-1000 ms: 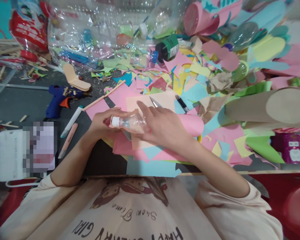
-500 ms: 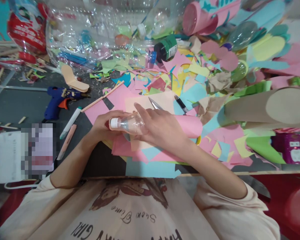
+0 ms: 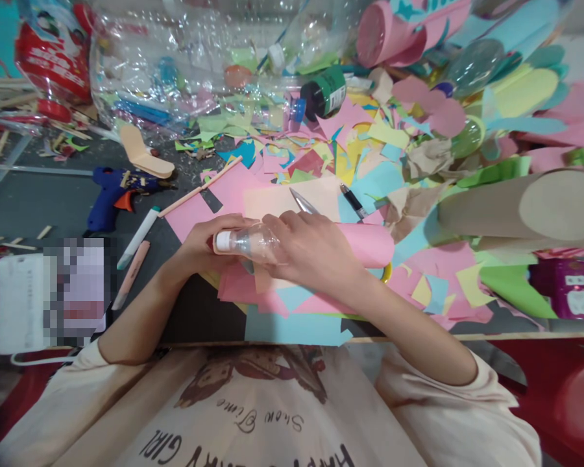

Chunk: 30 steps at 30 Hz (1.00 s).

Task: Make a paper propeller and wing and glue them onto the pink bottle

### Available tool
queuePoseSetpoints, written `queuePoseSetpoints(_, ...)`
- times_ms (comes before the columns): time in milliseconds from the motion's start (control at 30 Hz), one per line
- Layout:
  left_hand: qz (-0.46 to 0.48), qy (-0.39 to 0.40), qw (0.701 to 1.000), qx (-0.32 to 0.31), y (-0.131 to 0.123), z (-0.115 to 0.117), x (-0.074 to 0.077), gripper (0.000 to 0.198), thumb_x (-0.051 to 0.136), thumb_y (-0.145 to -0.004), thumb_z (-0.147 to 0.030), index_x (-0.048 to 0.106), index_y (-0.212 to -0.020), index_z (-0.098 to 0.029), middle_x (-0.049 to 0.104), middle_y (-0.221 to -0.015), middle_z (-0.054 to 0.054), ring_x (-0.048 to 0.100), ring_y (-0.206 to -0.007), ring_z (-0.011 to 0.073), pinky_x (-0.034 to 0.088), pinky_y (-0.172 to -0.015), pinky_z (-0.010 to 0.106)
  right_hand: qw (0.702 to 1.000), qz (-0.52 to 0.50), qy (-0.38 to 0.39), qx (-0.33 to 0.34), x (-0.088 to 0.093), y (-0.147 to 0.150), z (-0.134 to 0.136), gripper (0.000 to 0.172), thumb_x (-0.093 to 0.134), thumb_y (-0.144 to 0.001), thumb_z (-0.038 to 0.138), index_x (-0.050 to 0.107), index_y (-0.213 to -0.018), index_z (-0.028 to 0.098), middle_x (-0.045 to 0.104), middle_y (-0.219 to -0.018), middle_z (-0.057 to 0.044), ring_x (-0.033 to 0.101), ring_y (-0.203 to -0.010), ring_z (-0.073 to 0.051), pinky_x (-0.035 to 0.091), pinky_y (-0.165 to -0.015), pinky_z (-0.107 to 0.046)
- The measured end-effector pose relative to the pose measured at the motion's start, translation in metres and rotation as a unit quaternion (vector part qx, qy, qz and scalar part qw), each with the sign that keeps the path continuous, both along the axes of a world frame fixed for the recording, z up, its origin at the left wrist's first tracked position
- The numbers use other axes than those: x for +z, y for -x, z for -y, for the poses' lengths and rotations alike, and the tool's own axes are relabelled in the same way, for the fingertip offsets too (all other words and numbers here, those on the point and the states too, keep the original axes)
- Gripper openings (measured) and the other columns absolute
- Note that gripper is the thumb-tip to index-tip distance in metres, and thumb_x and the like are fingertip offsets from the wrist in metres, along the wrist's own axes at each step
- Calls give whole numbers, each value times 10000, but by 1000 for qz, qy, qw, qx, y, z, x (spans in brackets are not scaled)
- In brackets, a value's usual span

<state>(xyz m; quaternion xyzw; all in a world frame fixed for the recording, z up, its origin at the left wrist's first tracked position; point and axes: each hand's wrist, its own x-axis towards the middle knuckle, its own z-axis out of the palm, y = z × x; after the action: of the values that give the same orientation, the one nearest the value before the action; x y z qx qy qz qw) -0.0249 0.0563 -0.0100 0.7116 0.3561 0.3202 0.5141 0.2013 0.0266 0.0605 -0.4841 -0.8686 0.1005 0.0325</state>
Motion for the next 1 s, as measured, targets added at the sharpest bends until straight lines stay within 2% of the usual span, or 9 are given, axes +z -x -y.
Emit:
queuePoseSetpoints(267,-39,9,999,7,0,1,9,534,808,-697,-343,660,-1198,-236,693,-1231,72,670,-1109,228,533,-949,325,1000,-19,-1,-9,0,-1,0,456,557,-877,484,627,-1158,131,735,-976,-138,658,-814,-273,427,-671,-350)
queuePoseSetpoints(367,27,3,1000,10,2,-2,8,574,801,-705,-444,654,-1216,-228,678,-1253,89,656,-1135,230,528,-962,318,1000,-18,2,-21,2,0,-2,443,579,-863,448,626,-1165,128,741,-964,-134,663,-814,-274,430,-666,-343)
queuePoseSetpoints(433,85,-5,995,49,3,-4,7,473,708,-793,-517,688,-1161,-221,704,-1188,89,664,-1105,222,531,-946,317,999,-16,2,-34,4,0,-3,431,591,-847,427,628,-1152,124,742,-928,-130,666,-795,-274,426,-646,-335)
queuePoseSetpoints(500,105,-14,987,122,4,-7,7,332,636,-870,-486,733,-1044,-220,738,-1052,72,683,-1014,197,536,-892,300,999,-22,-1,-46,4,-1,-4,421,586,-841,424,626,-1136,127,741,-910,-127,670,-791,-276,424,-635,-329)
queuePoseSetpoints(567,104,-17,980,168,5,-10,8,249,662,-868,-438,756,-931,-217,747,-929,57,690,-912,174,534,-830,280,998,-32,-8,-55,5,-2,-5,429,573,-844,451,620,-1131,136,741,-924,-127,674,-798,-277,427,-635,-327)
queuePoseSetpoints(767,128,14,978,162,-2,-10,7,278,751,-776,-490,761,-805,-213,716,-818,40,661,-799,146,513,-763,274,998,-30,1,-56,5,-2,-4,396,577,-841,459,628,-1089,154,742,-921,-125,677,-776,-265,440,-636,-324)
queuePoseSetpoints(900,175,69,967,175,-6,-6,5,258,743,-786,-481,757,-792,-223,697,-814,25,639,-784,134,490,-743,265,998,-33,13,-49,7,-2,-3,398,562,-857,448,625,-1122,159,745,-954,-133,686,-824,-275,467,-665,-344)
queuePoseSetpoints(1000,189,79,964,169,-6,-5,5,267,742,-785,-487,752,-775,-220,694,-801,32,637,-789,145,490,-754,280,998,-43,22,-50,9,-4,-2,400,541,-873,467,627,-1133,175,747,-976,-133,690,-840,-279,484,-679,-360)
